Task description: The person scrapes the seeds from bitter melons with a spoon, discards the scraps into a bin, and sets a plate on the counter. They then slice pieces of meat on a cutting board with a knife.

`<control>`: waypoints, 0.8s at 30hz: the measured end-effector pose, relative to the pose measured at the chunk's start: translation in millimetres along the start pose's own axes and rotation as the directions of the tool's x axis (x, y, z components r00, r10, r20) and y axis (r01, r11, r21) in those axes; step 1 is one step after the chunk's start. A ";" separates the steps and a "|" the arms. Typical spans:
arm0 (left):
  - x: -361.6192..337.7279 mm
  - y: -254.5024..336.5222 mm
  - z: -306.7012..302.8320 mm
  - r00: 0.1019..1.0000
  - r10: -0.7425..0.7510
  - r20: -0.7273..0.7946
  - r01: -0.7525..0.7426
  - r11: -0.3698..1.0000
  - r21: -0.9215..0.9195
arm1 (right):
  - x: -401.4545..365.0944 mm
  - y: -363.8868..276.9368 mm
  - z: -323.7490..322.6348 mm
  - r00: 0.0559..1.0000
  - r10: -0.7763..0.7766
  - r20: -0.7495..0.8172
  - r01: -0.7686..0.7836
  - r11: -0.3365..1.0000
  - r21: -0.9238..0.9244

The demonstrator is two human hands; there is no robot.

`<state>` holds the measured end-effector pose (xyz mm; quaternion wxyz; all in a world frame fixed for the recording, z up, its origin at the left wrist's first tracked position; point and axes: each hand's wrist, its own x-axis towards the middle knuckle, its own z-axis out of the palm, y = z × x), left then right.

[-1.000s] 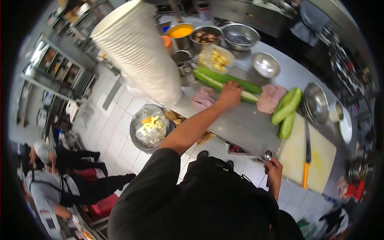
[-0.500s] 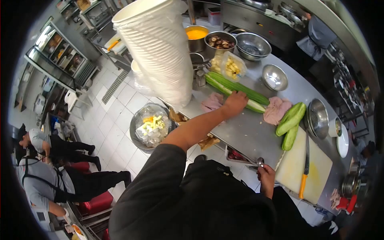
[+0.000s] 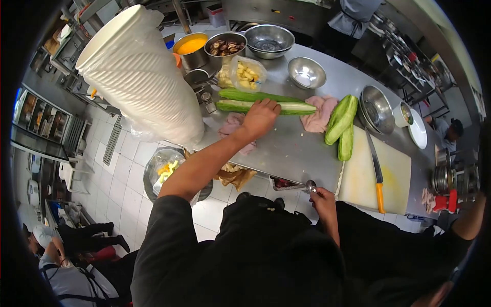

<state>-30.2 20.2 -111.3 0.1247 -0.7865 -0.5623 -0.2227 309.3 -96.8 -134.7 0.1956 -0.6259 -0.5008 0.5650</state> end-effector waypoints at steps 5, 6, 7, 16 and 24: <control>14.9 41.2 -16.5 0.994 0.059 -0.091 -0.057 0.998 0.029 | 16.5 -1.6 -3.6 0.998 -0.042 -0.048 0.050 0.984 0.174; 18.5 53.6 -20.5 0.995 0.055 -0.086 -0.053 0.998 0.025 | 18.1 -6.0 -3.5 0.994 -0.065 -0.092 0.085 0.968 0.238; 22.1 66.2 -23.9 0.995 0.051 -0.081 -0.050 0.999 0.021 | 19.0 -11.9 -6.3 0.991 -0.052 -0.122 0.083 0.962 0.261; 55.4 123.6 -24.7 0.974 -0.227 0.005 0.226 0.974 0.020 | 26.9 -24.1 -25.8 0.982 -0.066 -0.179 0.109 0.964 0.243; 14.6 101.6 48.6 0.950 -0.299 0.090 0.305 0.951 -0.054 | 24.0 -23.7 -14.0 0.987 -0.081 -0.138 0.105 0.978 0.180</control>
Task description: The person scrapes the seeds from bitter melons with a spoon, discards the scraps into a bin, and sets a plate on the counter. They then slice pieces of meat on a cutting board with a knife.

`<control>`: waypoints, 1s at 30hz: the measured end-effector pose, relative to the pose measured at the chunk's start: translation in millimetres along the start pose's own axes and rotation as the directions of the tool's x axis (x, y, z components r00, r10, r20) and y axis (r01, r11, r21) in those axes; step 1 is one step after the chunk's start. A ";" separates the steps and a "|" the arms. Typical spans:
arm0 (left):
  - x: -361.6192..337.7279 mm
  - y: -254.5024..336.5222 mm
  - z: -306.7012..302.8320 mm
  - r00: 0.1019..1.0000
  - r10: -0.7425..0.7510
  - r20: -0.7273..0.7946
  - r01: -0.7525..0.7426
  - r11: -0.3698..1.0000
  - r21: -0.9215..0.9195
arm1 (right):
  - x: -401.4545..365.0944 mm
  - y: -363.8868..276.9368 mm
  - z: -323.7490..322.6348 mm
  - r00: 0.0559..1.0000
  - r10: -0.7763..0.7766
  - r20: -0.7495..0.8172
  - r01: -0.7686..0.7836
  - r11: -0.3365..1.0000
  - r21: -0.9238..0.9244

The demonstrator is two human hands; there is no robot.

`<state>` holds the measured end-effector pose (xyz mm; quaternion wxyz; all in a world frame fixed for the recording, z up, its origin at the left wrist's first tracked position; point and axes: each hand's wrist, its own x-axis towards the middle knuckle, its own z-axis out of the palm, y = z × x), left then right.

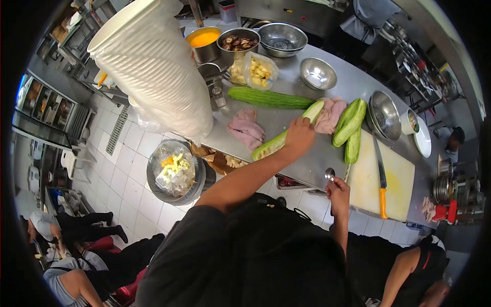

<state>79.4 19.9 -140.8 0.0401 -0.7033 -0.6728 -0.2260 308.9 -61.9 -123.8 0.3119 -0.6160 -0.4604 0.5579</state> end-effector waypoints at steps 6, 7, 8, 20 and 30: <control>-76.0 -22.5 -35.9 0.980 -0.178 -0.089 0.168 0.980 -0.110 | 12.4 9.4 -5.7 0.991 -0.127 0.034 0.131 0.949 -0.285; -84.7 -29.1 -35.5 0.973 -0.205 -0.106 0.193 0.974 -0.116 | 16.6 5.2 -3.4 0.982 -0.181 0.061 0.190 0.896 -0.401; -90.2 -35.2 -34.0 0.967 -0.239 -0.087 0.226 0.965 -0.135 | 22.3 -0.2 0.6 0.968 -0.231 0.098 0.248 0.824 -0.509; -112.4 -41.7 -26.6 0.948 -0.310 -0.073 0.288 0.933 -0.217 | 131.6 -114.4 95.9 0.793 -0.514 0.328 0.452 0.133 -0.882; -114.2 -43.3 -26.0 0.953 -0.284 -0.107 0.266 0.951 -0.159 | 186.5 -111.1 121.2 0.779 -0.537 0.323 0.340 -0.071 -0.938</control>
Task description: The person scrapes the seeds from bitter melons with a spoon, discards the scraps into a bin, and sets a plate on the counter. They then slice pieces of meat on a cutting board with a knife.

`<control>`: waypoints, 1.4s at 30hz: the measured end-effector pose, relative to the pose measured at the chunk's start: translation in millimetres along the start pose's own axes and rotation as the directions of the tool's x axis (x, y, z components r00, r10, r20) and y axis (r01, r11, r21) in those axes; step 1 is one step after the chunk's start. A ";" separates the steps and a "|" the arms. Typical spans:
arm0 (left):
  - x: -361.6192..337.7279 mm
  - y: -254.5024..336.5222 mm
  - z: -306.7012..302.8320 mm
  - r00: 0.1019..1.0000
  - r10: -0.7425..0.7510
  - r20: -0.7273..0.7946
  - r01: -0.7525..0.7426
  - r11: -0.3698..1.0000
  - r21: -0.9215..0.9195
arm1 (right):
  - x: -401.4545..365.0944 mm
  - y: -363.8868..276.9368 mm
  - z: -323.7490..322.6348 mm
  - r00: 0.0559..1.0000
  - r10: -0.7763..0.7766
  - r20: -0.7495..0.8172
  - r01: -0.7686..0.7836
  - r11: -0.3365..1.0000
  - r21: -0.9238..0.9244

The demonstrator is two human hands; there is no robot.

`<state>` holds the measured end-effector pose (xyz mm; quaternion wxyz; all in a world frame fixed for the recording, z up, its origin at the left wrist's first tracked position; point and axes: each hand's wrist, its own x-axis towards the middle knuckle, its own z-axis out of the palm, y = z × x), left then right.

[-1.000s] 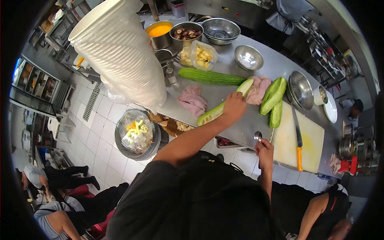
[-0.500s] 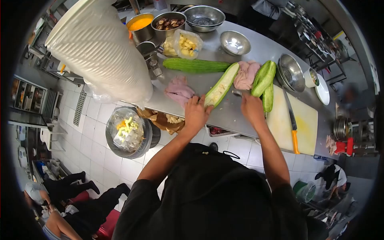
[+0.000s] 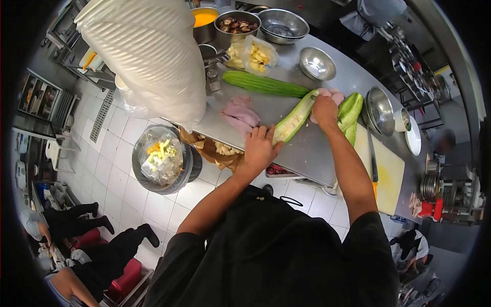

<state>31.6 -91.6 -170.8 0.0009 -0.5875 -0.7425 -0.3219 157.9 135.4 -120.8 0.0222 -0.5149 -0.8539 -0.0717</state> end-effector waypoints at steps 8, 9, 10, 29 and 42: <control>1.5 -1.3 2.4 1.000 0.019 -0.006 -0.019 0.999 -0.026 | -3.7 -19.0 -0.7 0.986 -0.149 0.080 0.155 0.986 -0.066; 1.8 -1.8 3.0 1.000 0.025 -0.014 -0.025 1.000 -0.019 | -8.3 -22.1 -1.5 0.988 -0.129 0.079 0.133 0.990 -0.048; 2.3 -2.2 4.3 0.999 0.028 -0.024 -0.029 1.000 -0.012 | -12.5 -25.3 -2.4 0.991 -0.111 0.079 0.114 0.993 -0.031; 0.7 1.6 2.5 1.000 0.016 -0.004 -0.017 1.000 -0.013 | -95.1 -53.5 -23.9 0.983 0.020 0.180 -0.037 0.995 0.095; 10.3 8.2 11.3 0.998 -0.007 -0.064 0.007 1.000 0.010 | -2.3 2.2 -5.5 0.983 0.089 0.159 -0.089 0.996 -0.005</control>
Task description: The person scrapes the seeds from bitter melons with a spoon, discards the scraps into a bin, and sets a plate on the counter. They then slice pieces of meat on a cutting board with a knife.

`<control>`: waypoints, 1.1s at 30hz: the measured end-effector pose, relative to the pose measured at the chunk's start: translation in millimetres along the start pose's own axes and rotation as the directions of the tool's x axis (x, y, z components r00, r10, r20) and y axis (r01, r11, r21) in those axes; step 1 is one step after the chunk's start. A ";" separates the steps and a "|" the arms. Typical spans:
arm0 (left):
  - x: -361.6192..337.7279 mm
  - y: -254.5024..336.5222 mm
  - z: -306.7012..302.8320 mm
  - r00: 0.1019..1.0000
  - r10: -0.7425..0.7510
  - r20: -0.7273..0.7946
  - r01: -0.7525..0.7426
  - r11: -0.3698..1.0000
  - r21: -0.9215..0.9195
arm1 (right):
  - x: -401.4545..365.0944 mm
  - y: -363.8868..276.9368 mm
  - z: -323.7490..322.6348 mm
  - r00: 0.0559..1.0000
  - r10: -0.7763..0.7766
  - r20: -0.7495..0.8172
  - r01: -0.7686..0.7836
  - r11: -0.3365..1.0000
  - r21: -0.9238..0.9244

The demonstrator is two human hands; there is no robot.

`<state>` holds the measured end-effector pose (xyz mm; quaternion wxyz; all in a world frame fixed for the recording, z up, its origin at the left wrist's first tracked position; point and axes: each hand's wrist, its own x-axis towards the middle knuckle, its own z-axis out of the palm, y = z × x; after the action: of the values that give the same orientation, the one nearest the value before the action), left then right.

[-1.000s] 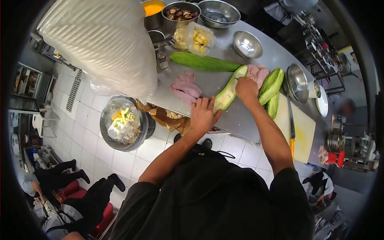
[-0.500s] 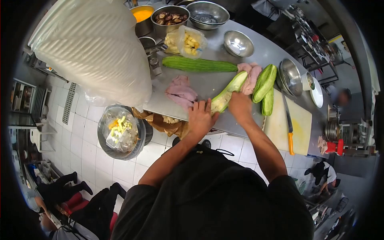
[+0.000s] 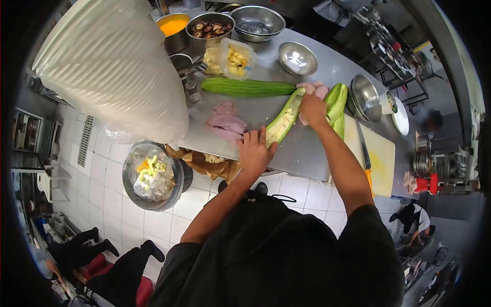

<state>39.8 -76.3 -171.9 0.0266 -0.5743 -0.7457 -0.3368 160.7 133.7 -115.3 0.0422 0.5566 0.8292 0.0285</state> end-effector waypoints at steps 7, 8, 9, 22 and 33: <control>-0.5 0.7 0.7 1.000 -0.023 -0.003 0.023 1.000 0.008 | -67.2 -42.2 -7.8 0.981 -0.185 0.064 0.183 0.982 0.049; -1.5 1.7 0.5 1.000 -0.023 -0.009 0.023 1.000 0.004 | -73.6 -42.9 -9.9 0.984 -0.170 0.054 0.166 0.984 0.060; -2.0 1.9 0.2 1.000 -0.024 -0.001 0.024 1.000 0.012 | -79.1 -44.6 -12.1 0.987 -0.154 0.042 0.151 0.986 0.074; -4.8 4.0 -0.8 0.999 -0.037 0.003 0.037 0.998 0.047 | -43.7 -10.1 -3.3 0.992 -0.070 -0.102 0.083 0.989 0.124; -1.4 7.6 4.6 0.995 -0.103 0.018 0.102 0.993 0.051 | -66.1 -38.9 -15.8 0.977 -0.152 0.150 0.145 0.988 0.055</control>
<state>48.6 -74.2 -172.5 0.0161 -0.5378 -0.7827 -0.3131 148.3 57.7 -100.7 0.0960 0.4943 0.8632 -0.0360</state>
